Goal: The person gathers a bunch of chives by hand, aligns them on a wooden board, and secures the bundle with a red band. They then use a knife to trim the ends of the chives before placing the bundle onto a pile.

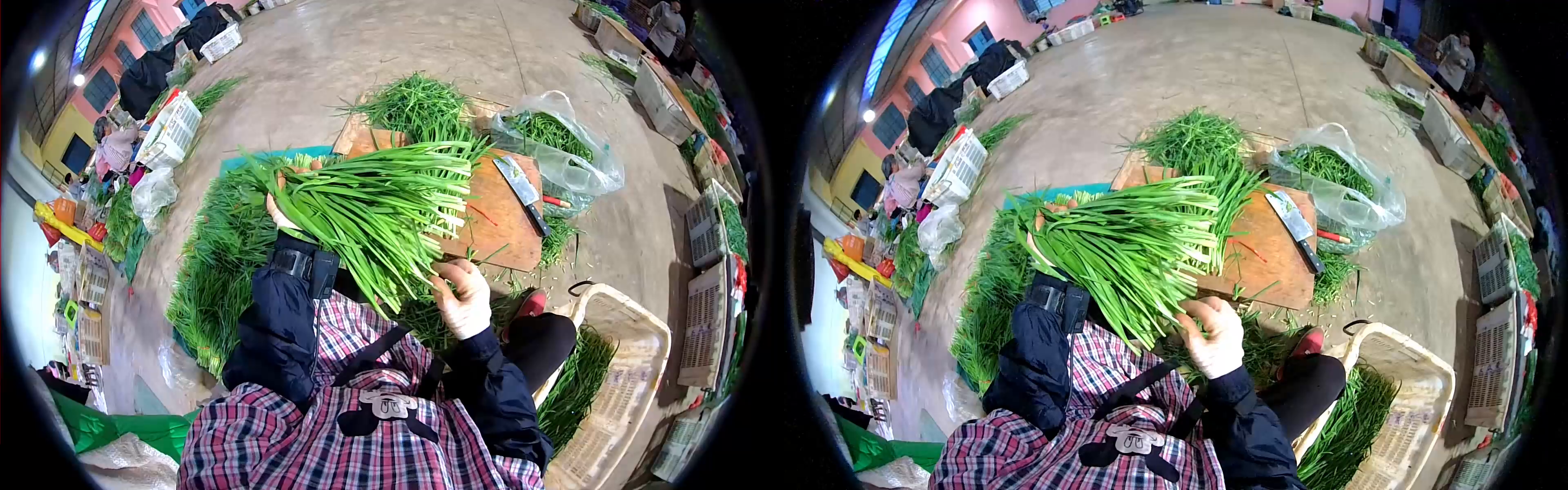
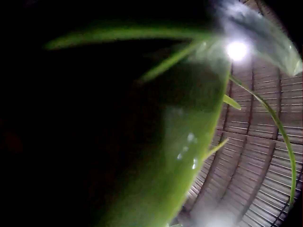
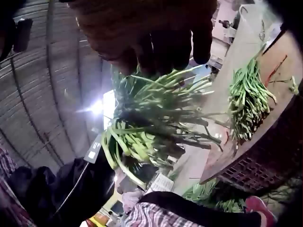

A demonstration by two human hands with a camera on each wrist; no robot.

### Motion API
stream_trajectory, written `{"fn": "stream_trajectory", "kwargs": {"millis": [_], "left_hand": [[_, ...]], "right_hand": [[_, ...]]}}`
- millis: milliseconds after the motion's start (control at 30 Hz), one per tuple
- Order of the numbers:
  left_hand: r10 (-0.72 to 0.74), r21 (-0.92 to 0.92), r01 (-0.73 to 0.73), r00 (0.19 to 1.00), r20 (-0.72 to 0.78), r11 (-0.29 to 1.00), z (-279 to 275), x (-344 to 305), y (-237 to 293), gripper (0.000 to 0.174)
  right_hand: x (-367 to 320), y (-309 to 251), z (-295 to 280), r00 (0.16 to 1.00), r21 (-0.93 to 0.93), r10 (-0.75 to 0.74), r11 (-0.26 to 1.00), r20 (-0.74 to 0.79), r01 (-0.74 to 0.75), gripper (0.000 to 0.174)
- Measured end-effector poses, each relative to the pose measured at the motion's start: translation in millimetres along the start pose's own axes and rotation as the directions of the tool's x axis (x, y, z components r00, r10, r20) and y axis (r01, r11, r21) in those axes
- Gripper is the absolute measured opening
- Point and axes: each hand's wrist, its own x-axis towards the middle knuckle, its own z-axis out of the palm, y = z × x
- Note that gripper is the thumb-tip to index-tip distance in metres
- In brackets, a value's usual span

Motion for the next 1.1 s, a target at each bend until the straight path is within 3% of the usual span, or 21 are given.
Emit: {"fn": "stream_trajectory", "kwargs": {"millis": [100,133,200,267,333,367,433,467,500,567,633,700,733,767,833,900,933,967,1033,1067,1100], "left_hand": [[-0.056,-0.171,0.044,0.996,-0.066,0.984,10.4,-2.5,-0.5,0.034],[0.034,-0.103,-0.034,0.999,0.0,0.994,27.4,-6.5,-7.0,0.034],[0.006,-0.09,0.003,0.996,0.094,0.996,20.5,5.1,-0.6,0.035],[0.008,-0.032,-0.003,0.987,0.162,0.999,24.7,2.3,-2.9,0.038],[-0.069,-0.1,0.085,0.986,0.151,0.991,29.6,-4.8,-4.2,0.038],[-0.063,-0.11,0.076,0.991,0.119,0.991,28.9,-7.3,-6.1,0.038],[-0.049,-0.13,0.056,0.997,0.055,0.99,26.7,-12.3,-9.8,0.038],[-0.035,-0.058,0.034,0.999,-0.023,0.998,9.3,-9.5,-6.4,0.038],[-0.014,0.016,0.015,0.995,-0.102,1.0,5.2,-7.8,-3.3,0.037],[-0.313,-0.216,0.323,0.946,0.084,0.921,-3.7,-2.1,7.8,0.043],[-0.304,-0.143,0.283,0.94,-0.155,0.948,-7.7,-0.7,12.1,0.047],[-0.296,-0.121,0.283,0.949,-0.107,0.952,-9.5,-6.4,14.2,0.046],[-0.212,0.026,0.218,0.967,-0.144,0.976,-24.5,-1.7,18.2,0.046],[-0.206,0.008,0.207,0.976,-0.074,0.978,-39.7,1.5,22.4,0.042],[-0.115,0.146,0.135,0.984,-0.139,0.98,-59.0,10.4,28.3,0.039],[-0.104,0.175,0.124,0.988,-0.115,0.977,-56.0,10.6,32.6,0.036],[-0.102,0.19,0.121,0.989,-0.103,0.974,-50.6,9.8,33.9,0.035],[-0.162,0.121,0.175,0.981,-0.107,0.977,-44.2,10.5,36.2,0.033],[-0.194,0.155,0.172,0.971,0.14,0.973,-59.6,14.1,39.6,0.051],[-0.186,0.158,0.163,0.972,0.145,0.974,-63.3,13.3,41.7,0.049],[-0.183,0.163,0.158,0.972,0.15,0.974,-58.4,11.8,42.7,0.046]], "right_hand": [[-3.2,-1.9,-14.3,0.989,0.157,0.134,0.98,-0.062,-0.123,0.023],[-3.0,3.5,-16.8,0.986,0.174,0.125,0.979,-0.111,-0.104,0.024],[-0.3,4.7,-20.9,0.974,0.22,0.143,0.97,-0.176,-0.103,0.026],[6.4,-1.9,-20.1,0.986,0.143,0.097,0.987,-0.133,-0.077,0.028],[12.2,-7.1,-9.9,0.991,0.158,0.117,0.982,-0.063,-0.106,0.033],[15.8,-14.8,-3.5,0.978,0.145,0.209,0.968,-0.016,-0.205,0.032],[18.6,-5.4,18.5,0.982,0.144,0.183,0.974,-0.041,-0.176,0.031],[17.4,2.9,29.3,0.978,0.241,0.205,0.952,-0.042,-0.19,0.028],[17.5,-1.2,34.2,0.963,0.356,0.267,0.903,-0.024,-0.242,0.023],[12.2,-12.8,29.1,0.919,0.636,0.385,0.688,0.087,-0.348,0.018],[2.4,-11.6,14.3,0.917,0.744,0.355,0.56,0.181,-0.364,0.019],[-10.1,-11.8,-7.5,0.933,0.788,0.227,0.5,0.281,-0.359,0.028],[-17.3,-4.9,-18.4,0.922,0.778,0.174,0.496,0.345,-0.385,0.034],[-26.9,7.5,-31.0,0.868,0.735,0.199,0.467,0.455,-0.492,0.031],[-41.0,16.1,-53.1,0.757,0.592,0.307,0.48,0.577,-0.647,0.029],[-33.8,13.6,-74.7,0.5,-0.029,0.551,0.691,0.668,-0.723,0.03],[-33.7,21.3,-75.7,0.745,-0.306,0.318,0.939,0.587,-0.16,0.035],[-32.0,22.7,-74.4,0.82,-0.44,0.26,0.898,0.509,-0.011,0.043],[-27.8,30.3,-64.1,0.9,-0.071,0.311,0.95,0.305,-0.304,0.046],[-21.6,31.7,-54.1,0.873,0.112,0.41,0.886,0.265,-0.45,0.043],[-6.8,22.9,-50.6,0.842,0.173,0.452,0.841,0.293,-0.512,0.042]]}}
